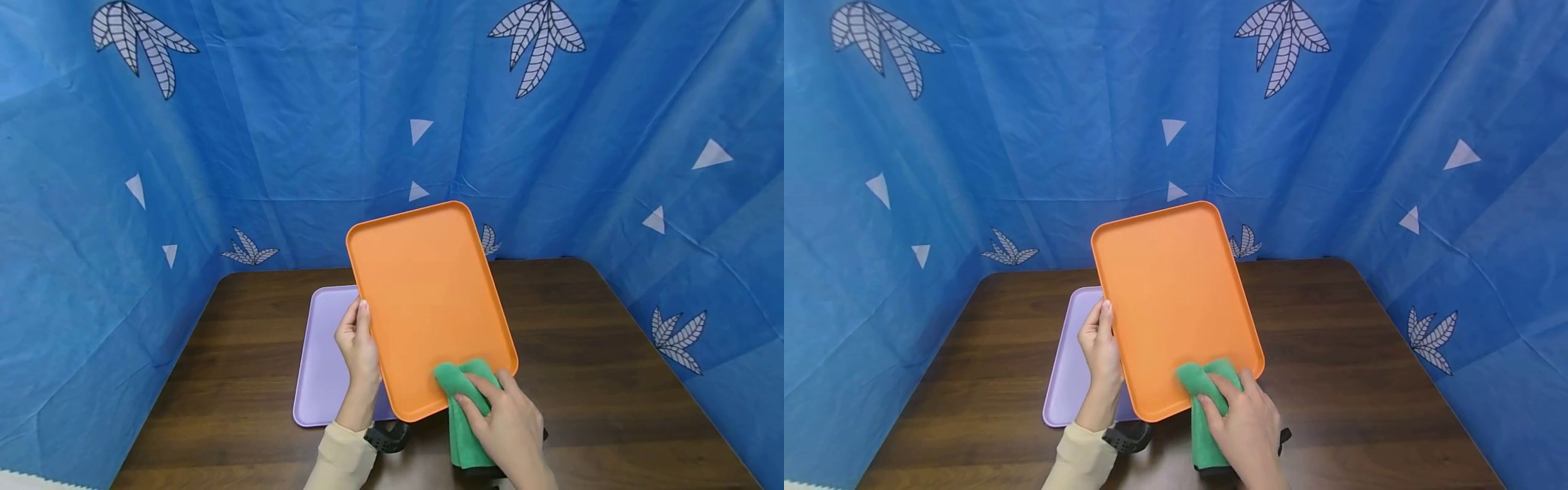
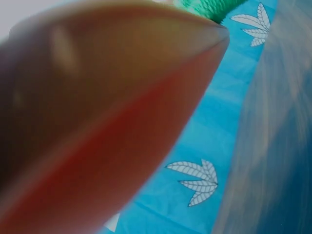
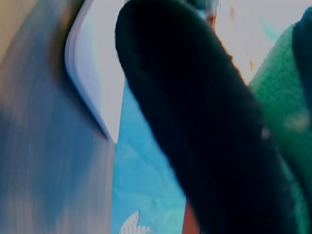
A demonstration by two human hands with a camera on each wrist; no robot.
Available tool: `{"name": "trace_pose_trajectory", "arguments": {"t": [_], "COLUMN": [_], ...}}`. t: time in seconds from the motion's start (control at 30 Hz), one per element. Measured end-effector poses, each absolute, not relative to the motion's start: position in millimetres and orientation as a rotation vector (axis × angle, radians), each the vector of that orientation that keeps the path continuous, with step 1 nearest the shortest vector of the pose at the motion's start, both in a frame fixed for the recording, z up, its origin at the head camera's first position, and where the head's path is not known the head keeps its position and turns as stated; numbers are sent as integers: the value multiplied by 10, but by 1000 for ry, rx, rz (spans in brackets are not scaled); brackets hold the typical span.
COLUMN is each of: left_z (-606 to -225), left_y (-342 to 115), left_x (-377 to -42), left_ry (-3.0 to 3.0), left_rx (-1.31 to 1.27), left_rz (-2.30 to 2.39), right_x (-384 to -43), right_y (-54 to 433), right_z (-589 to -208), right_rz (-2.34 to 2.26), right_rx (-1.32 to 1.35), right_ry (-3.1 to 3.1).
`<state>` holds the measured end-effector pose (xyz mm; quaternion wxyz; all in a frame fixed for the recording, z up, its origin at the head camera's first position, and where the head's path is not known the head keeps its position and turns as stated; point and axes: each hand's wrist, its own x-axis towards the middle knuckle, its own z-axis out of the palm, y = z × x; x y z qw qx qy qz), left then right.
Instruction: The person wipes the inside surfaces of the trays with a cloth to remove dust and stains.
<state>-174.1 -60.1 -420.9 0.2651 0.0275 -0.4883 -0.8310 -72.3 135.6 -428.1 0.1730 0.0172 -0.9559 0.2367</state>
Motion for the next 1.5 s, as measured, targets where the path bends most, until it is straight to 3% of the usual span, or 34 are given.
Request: {"name": "trace_pose_trajectory", "arguments": {"t": [0.33, 0.87, 1.23, 1.5], "left_z": [-4217, -4233, -4236, -4282], "left_y": [-553, -556, -614, -586], "left_x": [-1725, -1747, -1751, -1774], "left_ry": [-1359, -1387, -1443, -1454], "left_rx": [79, 114, 173, 175], "left_rz": [-2261, -2207, -2219, -2280], "right_x": [-817, -943, -997, -982], "right_y": [1733, 1870, 2261, 2380], "right_z": [-4296, -4410, -4319, -4306], "right_rz": [585, 468, 500, 518], "right_rx": [-135, -97, -470, -547], "right_ry": [-2779, -2444, -2371, -2359]}}
